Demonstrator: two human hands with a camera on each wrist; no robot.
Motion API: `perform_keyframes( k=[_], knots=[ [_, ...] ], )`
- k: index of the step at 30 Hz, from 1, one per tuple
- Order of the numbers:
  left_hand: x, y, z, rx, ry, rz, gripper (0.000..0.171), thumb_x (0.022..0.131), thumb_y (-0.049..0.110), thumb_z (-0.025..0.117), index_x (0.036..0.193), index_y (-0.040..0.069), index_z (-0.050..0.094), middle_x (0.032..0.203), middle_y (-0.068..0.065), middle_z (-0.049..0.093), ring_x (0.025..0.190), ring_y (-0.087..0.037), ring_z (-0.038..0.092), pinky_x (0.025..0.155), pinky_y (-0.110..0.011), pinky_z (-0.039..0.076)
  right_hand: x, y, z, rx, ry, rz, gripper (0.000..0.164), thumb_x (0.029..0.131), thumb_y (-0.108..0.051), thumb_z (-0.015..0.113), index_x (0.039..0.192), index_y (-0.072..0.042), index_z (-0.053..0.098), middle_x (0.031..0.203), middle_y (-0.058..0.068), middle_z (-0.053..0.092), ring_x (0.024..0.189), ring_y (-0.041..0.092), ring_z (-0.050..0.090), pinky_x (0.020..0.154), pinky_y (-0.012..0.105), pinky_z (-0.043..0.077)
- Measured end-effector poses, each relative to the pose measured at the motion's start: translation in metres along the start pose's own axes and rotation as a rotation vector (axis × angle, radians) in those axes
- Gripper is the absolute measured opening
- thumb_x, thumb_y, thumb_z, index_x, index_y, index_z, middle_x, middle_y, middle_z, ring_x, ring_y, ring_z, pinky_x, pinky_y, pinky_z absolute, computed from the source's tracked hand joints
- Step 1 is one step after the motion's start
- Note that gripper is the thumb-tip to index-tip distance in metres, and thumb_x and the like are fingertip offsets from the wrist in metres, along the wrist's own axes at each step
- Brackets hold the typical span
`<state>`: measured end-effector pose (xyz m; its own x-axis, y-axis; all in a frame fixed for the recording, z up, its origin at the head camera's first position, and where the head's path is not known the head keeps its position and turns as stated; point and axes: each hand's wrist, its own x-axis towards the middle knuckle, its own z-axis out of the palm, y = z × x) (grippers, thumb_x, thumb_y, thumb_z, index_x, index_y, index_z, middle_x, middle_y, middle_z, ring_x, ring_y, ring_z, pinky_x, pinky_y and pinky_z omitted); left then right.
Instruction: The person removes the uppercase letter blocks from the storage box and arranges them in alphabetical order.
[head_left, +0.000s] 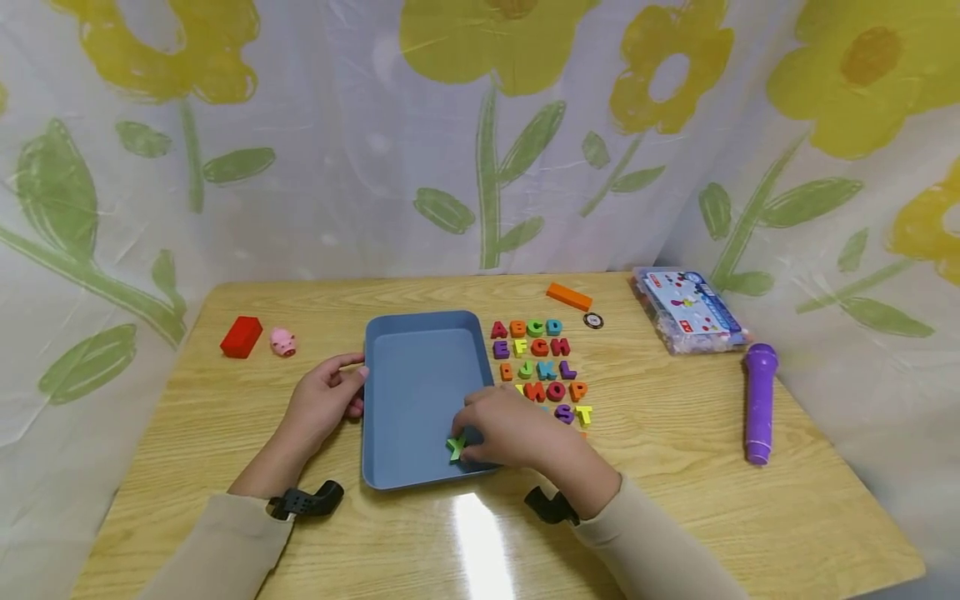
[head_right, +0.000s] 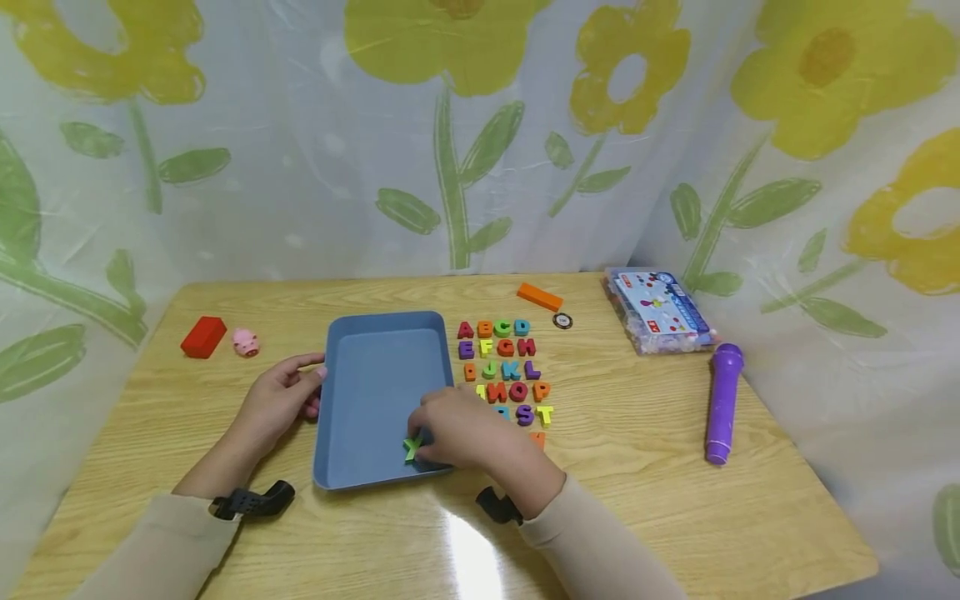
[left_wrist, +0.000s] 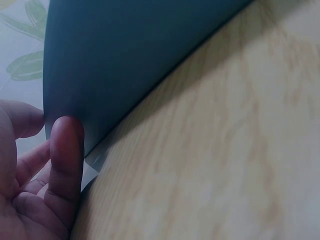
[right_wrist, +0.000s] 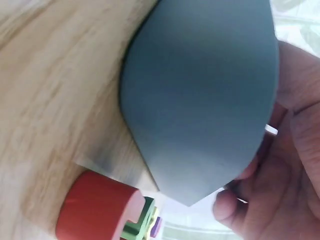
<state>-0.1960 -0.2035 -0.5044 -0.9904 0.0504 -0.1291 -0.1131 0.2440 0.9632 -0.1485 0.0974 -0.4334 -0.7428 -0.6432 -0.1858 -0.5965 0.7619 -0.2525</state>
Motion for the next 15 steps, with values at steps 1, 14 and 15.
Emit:
perform_keyframes(
  k=[1, 14, 15],
  knots=[
    [0.0002, -0.0006, -0.0005, -0.002, 0.000, 0.001, 0.052, 0.111, 0.029, 0.067, 0.156, 0.005, 0.057, 0.091, -0.007, 0.074, 0.066, -0.011, 0.067, 0.065, -0.027, 0.062, 0.0005, -0.0005, 0.0003, -0.007, 0.007, 0.002, 0.023, 0.093, -0.037, 0.089, 0.114, -0.026, 0.085, 0.110, -0.012, 0.074, 0.105, 0.010, 0.066, 0.096, 0.039, 0.046],
    [-0.0029, -0.0024, -0.0017, -0.012, -0.001, -0.006, 0.052, 0.110, 0.027, 0.067, 0.156, 0.005, 0.057, 0.091, -0.004, 0.074, 0.066, -0.011, 0.068, 0.065, -0.027, 0.062, 0.0000, -0.0048, 0.0033, -0.071, 0.037, 0.050, 0.024, 0.089, -0.035, 0.093, 0.110, -0.026, 0.085, 0.102, -0.012, 0.071, 0.099, 0.010, 0.064, 0.089, 0.034, 0.044],
    [-0.0030, -0.0024, -0.0016, -0.012, -0.001, -0.005, 0.052, 0.110, 0.027, 0.067, 0.156, 0.005, 0.057, 0.091, -0.004, 0.074, 0.066, -0.011, 0.068, 0.065, -0.027, 0.062, -0.0002, -0.0045, 0.0029, -0.062, 0.037, 0.047, 0.024, 0.089, -0.035, 0.093, 0.110, -0.026, 0.085, 0.102, -0.011, 0.071, 0.099, 0.011, 0.064, 0.089, 0.034, 0.044]
  ],
)
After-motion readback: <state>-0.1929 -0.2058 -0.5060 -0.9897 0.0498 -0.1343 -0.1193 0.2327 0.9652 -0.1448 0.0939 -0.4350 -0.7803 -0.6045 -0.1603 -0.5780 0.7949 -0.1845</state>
